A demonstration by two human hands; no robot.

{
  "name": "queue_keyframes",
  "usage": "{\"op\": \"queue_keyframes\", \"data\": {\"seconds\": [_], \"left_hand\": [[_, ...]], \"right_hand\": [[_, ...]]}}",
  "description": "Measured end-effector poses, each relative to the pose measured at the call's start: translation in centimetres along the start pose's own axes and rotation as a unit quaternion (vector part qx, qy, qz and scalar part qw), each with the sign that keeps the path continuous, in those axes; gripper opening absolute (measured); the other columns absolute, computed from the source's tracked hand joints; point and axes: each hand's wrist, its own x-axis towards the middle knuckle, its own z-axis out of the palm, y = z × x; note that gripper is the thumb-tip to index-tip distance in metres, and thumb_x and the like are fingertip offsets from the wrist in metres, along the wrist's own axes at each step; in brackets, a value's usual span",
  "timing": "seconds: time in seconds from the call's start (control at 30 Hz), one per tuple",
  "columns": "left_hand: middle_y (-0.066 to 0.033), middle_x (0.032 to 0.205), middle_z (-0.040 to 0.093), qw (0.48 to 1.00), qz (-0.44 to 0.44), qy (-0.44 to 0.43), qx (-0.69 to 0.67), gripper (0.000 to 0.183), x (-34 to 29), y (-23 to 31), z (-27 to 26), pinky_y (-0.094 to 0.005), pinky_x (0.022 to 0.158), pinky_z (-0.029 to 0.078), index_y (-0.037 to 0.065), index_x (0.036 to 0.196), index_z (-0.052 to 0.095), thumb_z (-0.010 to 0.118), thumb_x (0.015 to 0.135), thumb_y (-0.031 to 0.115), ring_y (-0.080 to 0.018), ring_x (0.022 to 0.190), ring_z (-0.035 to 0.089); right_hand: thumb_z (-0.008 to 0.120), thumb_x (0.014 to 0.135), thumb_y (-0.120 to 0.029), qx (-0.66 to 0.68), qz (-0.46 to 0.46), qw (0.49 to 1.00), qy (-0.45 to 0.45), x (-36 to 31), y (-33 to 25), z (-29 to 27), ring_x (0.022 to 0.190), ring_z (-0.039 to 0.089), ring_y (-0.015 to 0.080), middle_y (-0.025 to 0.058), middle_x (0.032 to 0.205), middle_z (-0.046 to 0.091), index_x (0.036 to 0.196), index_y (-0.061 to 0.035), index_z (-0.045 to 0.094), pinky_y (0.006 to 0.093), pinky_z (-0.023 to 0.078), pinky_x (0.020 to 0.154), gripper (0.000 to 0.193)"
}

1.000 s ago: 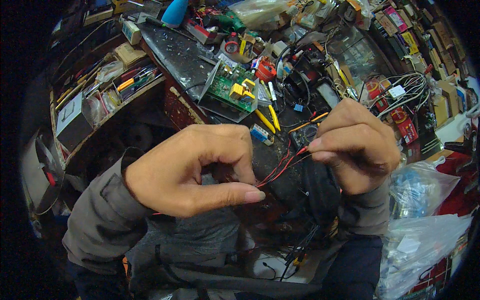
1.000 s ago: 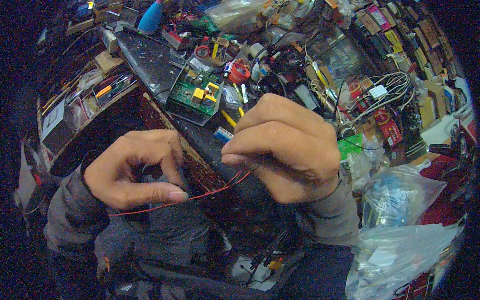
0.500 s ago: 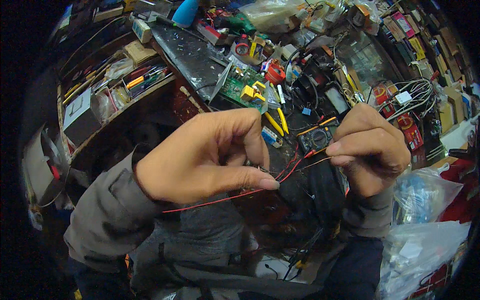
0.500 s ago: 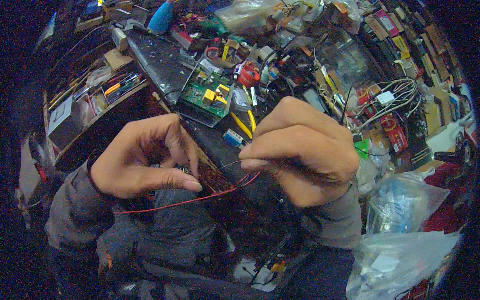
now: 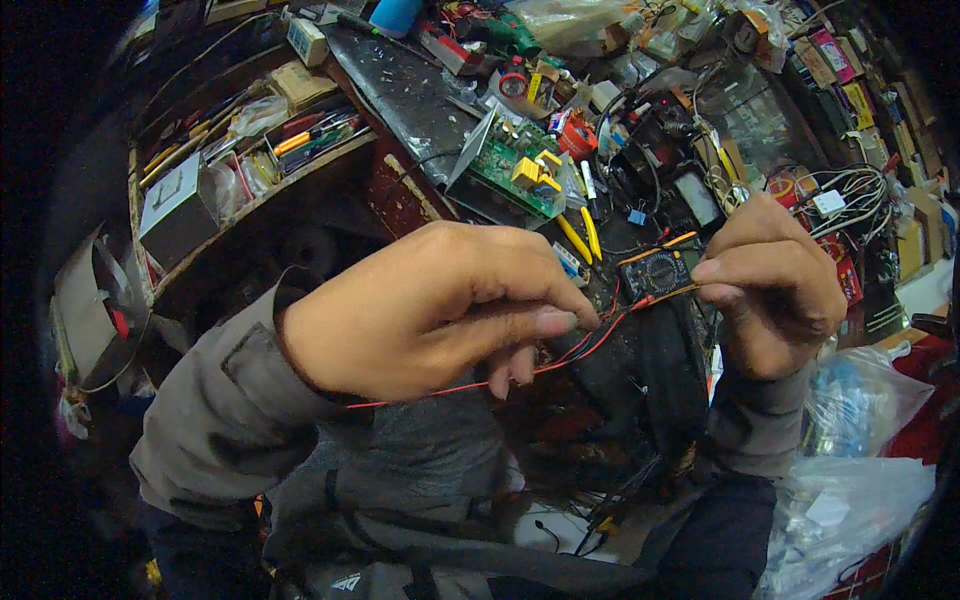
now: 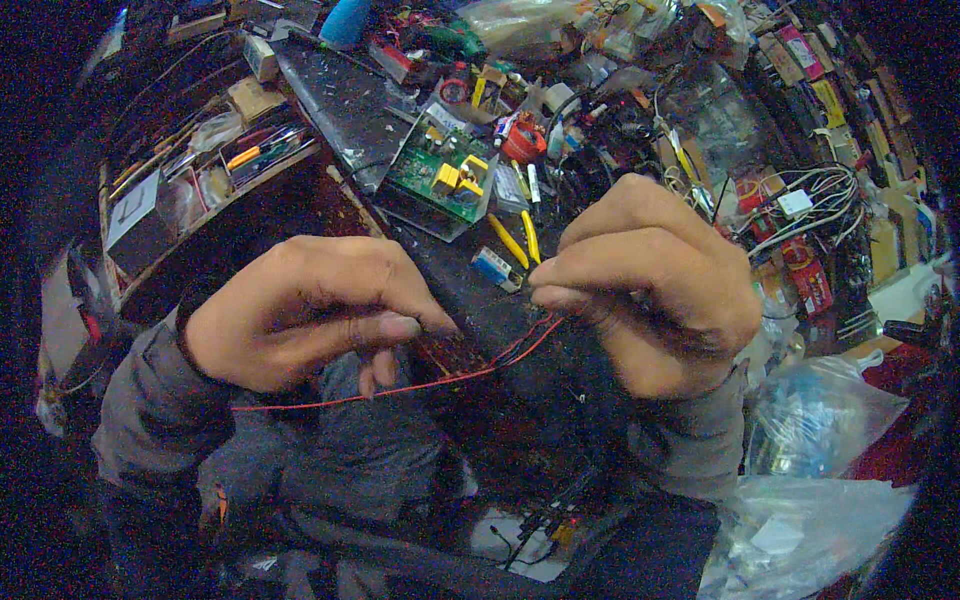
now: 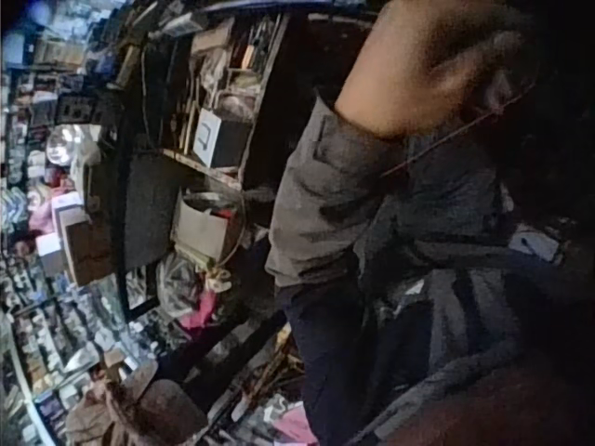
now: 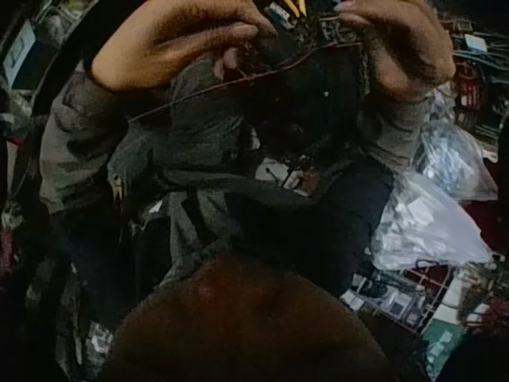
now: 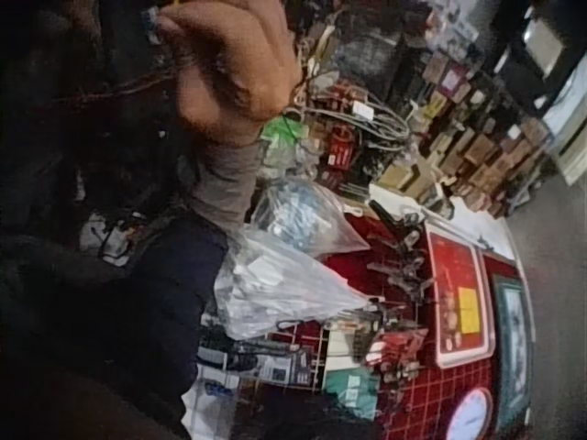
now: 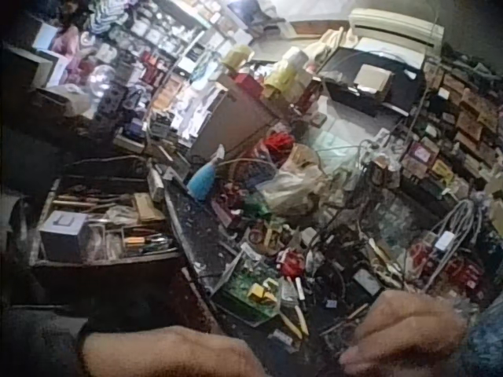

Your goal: The person solders wires to a green circuit board and a small rectangular component. They strip wire ends, twist strands, and use a soldering iron to attach wires to the board and component in a cluttered workshop.

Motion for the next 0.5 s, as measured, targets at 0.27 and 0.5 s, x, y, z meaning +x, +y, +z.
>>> {"op": "queue_keyframes", "data": {"seconds": [0.27, 0.5], "left_hand": [[-0.0079, 0.084, 0.066, 0.974, 0.085, 0.062, 0.200, 0.019, 0.36, -0.28, -0.19, -0.0310, 0.071, 0.050, 0.001, 0.080, 0.063, 0.081, 0.076, 0.007, -0.0173, 0.078, 0.064], [-0.0046, 0.087, 0.064, 0.990, 0.007, 0.086, 0.108, 0.028, 0.26, 0.23, 0.24, -0.0217, 0.065, 0.045, 0.005, 0.074, 0.053, 0.082, 0.076, 0.006, -0.0073, 0.076, 0.058]], "right_hand": [[0.077, 0.063, 0.004, 0.000, 0.002, 1.000, -0.006, -0.03, -0.34, 0.47, 0.063, 0.059, 0.0208, 0.0107, 0.074, 0.063, 0.082, -0.0024, 0.069, 0.0294, 0.044, 0.055, 0.022], [0.076, 0.061, 0.006, -0.009, -0.002, 1.000, -0.004, -0.14, -0.22, 0.29, 0.063, 0.059, 0.0209, 0.0111, 0.074, 0.063, 0.081, -0.0025, 0.068, 0.0298, 0.044, 0.055, 0.023]]}}
